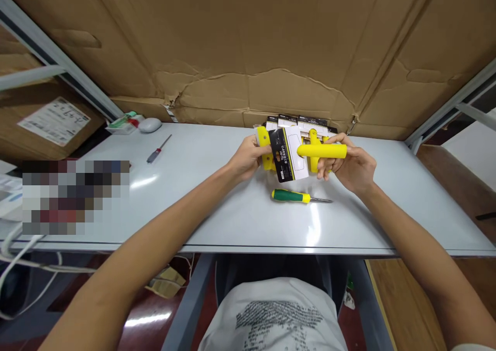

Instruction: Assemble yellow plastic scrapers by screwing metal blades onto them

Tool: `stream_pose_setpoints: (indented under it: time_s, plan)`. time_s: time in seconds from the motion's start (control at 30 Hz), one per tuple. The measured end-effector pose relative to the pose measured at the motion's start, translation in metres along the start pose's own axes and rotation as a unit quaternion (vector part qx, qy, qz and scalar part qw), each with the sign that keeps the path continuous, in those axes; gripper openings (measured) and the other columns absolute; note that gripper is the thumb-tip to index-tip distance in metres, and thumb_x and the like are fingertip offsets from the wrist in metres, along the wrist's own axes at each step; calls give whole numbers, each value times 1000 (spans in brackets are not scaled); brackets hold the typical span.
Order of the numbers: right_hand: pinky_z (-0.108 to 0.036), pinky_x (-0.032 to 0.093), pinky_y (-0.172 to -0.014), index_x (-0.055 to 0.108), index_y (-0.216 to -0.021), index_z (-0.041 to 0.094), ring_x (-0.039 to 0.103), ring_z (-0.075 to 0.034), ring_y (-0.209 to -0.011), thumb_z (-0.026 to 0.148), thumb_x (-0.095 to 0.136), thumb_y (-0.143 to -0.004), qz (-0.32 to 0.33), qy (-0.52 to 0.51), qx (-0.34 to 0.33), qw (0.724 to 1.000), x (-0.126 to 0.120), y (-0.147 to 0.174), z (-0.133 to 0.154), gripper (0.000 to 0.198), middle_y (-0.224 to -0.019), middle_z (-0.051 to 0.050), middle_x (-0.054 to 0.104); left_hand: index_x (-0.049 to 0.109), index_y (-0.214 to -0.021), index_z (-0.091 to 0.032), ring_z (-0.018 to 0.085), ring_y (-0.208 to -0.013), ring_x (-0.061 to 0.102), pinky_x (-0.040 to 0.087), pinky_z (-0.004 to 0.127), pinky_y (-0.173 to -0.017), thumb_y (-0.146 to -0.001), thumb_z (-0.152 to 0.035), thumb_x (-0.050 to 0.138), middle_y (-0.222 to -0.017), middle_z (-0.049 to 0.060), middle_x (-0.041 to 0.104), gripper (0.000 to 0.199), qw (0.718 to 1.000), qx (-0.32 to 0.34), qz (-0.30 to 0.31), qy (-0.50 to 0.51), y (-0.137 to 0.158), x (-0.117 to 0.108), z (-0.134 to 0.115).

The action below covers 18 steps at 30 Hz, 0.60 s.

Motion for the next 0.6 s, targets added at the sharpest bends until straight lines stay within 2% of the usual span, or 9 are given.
stream_pose_setpoints:
  time_s: [0.07, 0.17, 0.23, 0.33, 0.4, 0.5, 0.6]
  plan:
    - [-36, 58, -51, 68, -108, 24, 76, -26, -56, 56, 65, -95, 3, 5, -14, 1000, -2, 0, 4, 35, -73, -4, 79, 78, -85, -14, 20, -67, 73, 63, 29, -63, -52, -47, 114, -79, 7, 79, 59, 1000, -12, 1, 7, 3, 3, -1]
    - [-40, 59, -53, 72, -97, 23, 72, -26, -51, 77, 56, -104, 28, 20, -2, 999, -1, 0, 4, 57, -66, -5, 74, 74, -79, -15, 17, -61, 69, 58, 26, -56, -53, -45, 113, -74, 7, 76, 55, 1000, -17, 24, 8, 7, 11, -4]
    - [-40, 60, -55, 75, -107, 22, 73, -26, -51, 82, 58, -104, 62, 29, 16, 998, 5, 1, 1, 62, -69, -5, 75, 75, -79, -14, 17, -60, 70, 57, 26, -55, -53, -43, 112, -73, 7, 76, 54, 999, -23, 49, 4, 10, 17, -4]
    - [-35, 63, -57, 66, -144, 24, 78, -23, -60, 72, 73, -101, 130, 32, 49, 990, 18, 6, -8, 65, -90, -4, 83, 77, -84, -13, 18, -61, 71, 58, 27, -55, -54, -39, 112, -75, 7, 77, 53, 996, -36, 79, -12, 14, 26, -2]
    - [-33, 67, -60, 55, -158, 28, 80, -22, -66, 61, 82, -101, 167, 40, 71, 983, 26, 11, -16, 71, -100, -3, 83, 77, -84, -13, 16, -60, 69, 55, 25, -54, -57, -37, 111, -75, 6, 76, 50, 995, -38, 89, -25, 16, 29, 0]
    - [-33, 70, -65, 47, -164, 35, 82, -20, -77, 48, 86, -103, 190, 68, 79, 976, 31, 15, -22, 73, -108, -1, 80, 78, -85, -12, 16, -60, 70, 56, 25, -54, -56, -35, 112, -76, 6, 77, 50, 993, -55, 99, -35, 19, 33, 3]
    - [-30, 70, -70, 53, -150, 31, 83, -19, -85, 44, 88, -103, 201, 94, 55, 974, 32, 14, -23, 60, -112, -2, 81, 79, -85, -10, 17, -59, 73, 58, 25, -52, -52, -32, 115, -78, 8, 79, 53, 990, -75, 114, -36, 21, 37, 5]
Point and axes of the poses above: each hand's wrist, its own y-axis away from the middle knuckle, its own x-axis out of the palm, z = x × y, the point moved 7 cm from there along -y, towards the middle knuckle
